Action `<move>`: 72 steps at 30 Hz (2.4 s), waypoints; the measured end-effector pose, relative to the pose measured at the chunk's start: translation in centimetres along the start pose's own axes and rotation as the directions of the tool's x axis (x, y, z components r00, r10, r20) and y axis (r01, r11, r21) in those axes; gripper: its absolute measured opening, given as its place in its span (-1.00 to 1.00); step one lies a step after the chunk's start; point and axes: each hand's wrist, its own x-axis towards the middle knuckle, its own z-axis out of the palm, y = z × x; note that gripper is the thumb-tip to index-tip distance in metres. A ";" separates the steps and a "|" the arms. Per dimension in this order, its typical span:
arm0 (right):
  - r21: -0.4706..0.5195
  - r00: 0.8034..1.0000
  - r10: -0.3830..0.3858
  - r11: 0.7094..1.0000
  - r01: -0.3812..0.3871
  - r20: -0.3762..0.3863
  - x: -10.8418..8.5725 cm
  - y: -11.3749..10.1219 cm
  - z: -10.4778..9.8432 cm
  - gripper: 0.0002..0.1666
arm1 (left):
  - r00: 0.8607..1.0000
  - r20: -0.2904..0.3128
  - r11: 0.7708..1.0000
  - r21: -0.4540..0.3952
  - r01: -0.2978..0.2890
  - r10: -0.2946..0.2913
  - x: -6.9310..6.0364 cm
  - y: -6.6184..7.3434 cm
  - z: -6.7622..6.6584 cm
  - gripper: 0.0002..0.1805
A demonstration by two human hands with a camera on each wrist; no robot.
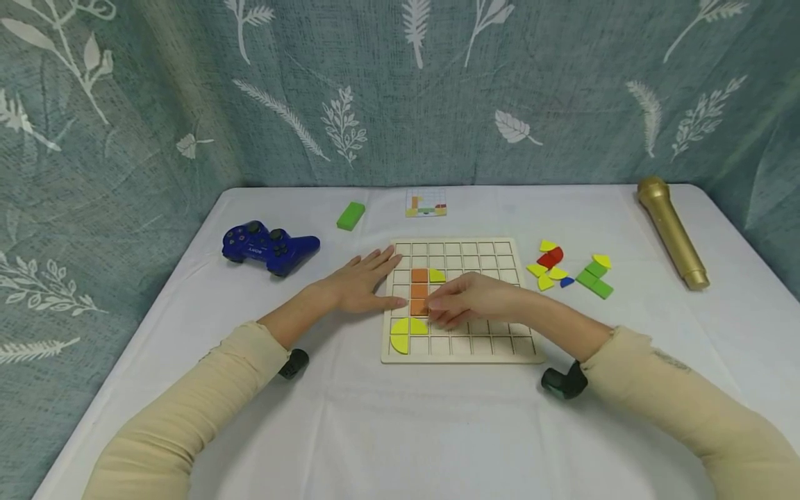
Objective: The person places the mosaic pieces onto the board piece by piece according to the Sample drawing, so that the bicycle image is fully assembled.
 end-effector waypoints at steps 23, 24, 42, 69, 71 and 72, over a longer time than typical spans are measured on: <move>0.350 0.966 0.006 0.933 0.088 -0.259 -7.3 3.8 -10.5 -0.37 | 1.000 0.006 1.000 0.000 -0.003 0.003 0.0 -0.1 0.2 0.02; 0.353 0.964 0.001 0.931 0.097 -0.266 -7.7 3.9 -10.9 -0.36 | 1.000 0.004 1.000 0.000 -0.003 0.003 0.1 -0.1 0.2 0.01; 0.363 0.879 0.098 0.928 0.089 -0.466 -12.7 6.0 -18.0 -0.56 | 1.000 0.008 1.000 0.002 0.006 -0.006 0.0 0.0 0.0 0.02; -0.371 0.790 -0.060 0.903 -0.218 -0.610 -11.9 8.2 -18.5 -0.38 | 1.000 -0.003 1.000 -0.021 0.003 -0.003 -0.2 0.1 -0.2 0.02; -0.387 0.785 -0.066 0.893 -0.229 -0.616 -11.7 8.0 -18.5 -0.39 | 1.000 -0.002 1.000 -0.023 0.003 -0.003 -0.3 0.2 -0.2 0.02; -0.393 0.784 -0.068 0.889 -0.233 -0.617 -11.6 8.0 -18.4 -0.39 | 1.000 -0.002 1.000 -0.024 0.002 -0.002 -0.3 0.2 -0.2 0.02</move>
